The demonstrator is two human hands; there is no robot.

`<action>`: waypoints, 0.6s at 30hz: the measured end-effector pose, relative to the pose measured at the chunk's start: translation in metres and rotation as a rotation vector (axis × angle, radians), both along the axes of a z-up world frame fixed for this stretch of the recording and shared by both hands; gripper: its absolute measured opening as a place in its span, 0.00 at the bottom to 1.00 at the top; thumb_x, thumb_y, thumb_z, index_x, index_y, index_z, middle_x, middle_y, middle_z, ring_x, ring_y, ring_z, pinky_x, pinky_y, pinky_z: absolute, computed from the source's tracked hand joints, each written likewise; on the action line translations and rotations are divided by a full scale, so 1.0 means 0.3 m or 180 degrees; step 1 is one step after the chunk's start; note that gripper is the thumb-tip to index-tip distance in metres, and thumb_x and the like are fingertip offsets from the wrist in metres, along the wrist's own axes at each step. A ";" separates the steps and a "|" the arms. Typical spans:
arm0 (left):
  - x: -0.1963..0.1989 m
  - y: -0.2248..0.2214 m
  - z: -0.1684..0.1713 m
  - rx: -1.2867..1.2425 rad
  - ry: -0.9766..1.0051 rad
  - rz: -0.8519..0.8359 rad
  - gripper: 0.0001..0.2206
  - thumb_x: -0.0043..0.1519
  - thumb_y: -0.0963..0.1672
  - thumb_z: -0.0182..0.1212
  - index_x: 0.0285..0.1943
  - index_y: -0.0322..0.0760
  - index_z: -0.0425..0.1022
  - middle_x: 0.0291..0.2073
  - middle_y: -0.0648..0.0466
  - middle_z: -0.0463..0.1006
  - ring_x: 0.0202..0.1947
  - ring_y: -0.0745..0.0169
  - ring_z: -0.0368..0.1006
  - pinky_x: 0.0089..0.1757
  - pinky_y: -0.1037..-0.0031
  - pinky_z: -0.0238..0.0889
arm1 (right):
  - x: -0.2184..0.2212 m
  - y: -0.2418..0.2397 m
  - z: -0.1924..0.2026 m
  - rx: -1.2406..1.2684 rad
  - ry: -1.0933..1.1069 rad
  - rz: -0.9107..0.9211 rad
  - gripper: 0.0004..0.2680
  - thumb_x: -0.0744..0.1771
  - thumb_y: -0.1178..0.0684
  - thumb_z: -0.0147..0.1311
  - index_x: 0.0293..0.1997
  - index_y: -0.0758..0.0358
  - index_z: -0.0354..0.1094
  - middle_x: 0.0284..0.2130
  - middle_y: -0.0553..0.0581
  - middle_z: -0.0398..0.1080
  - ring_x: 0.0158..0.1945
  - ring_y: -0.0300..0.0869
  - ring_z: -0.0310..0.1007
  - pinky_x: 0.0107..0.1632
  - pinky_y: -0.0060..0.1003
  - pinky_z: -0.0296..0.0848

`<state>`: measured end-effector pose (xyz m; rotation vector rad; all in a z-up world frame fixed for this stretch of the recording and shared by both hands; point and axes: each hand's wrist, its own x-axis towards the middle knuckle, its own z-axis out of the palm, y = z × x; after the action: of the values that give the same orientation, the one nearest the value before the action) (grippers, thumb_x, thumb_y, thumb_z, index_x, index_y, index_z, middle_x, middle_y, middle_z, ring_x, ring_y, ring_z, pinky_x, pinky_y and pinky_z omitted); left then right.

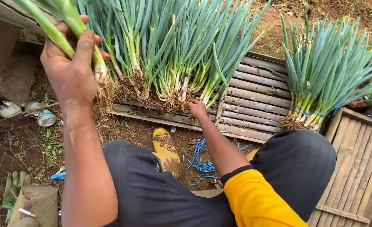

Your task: Cleaning and bundling scallions using blue string in an outdoor processing area

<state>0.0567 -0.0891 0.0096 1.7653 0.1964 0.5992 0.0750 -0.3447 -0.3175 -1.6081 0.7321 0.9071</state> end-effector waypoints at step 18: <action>0.069 0.019 -0.077 -0.0196 0.0541 0.0127 0.10 0.68 0.42 0.62 0.58 0.36 0.77 0.42 0.50 0.82 0.41 0.67 0.82 0.36 0.81 0.84 | 0.114 0.114 0.038 -0.0608 -0.1850 -0.0615 0.07 0.68 0.62 0.53 0.50 0.61 0.71 0.41 0.55 0.72 0.30 0.32 0.65 0.29 0.19 0.69</action>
<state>0.0775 -0.0835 -0.0136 1.7561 0.3645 0.4666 0.1091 -0.3106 -0.3062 -1.8119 0.5551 0.2069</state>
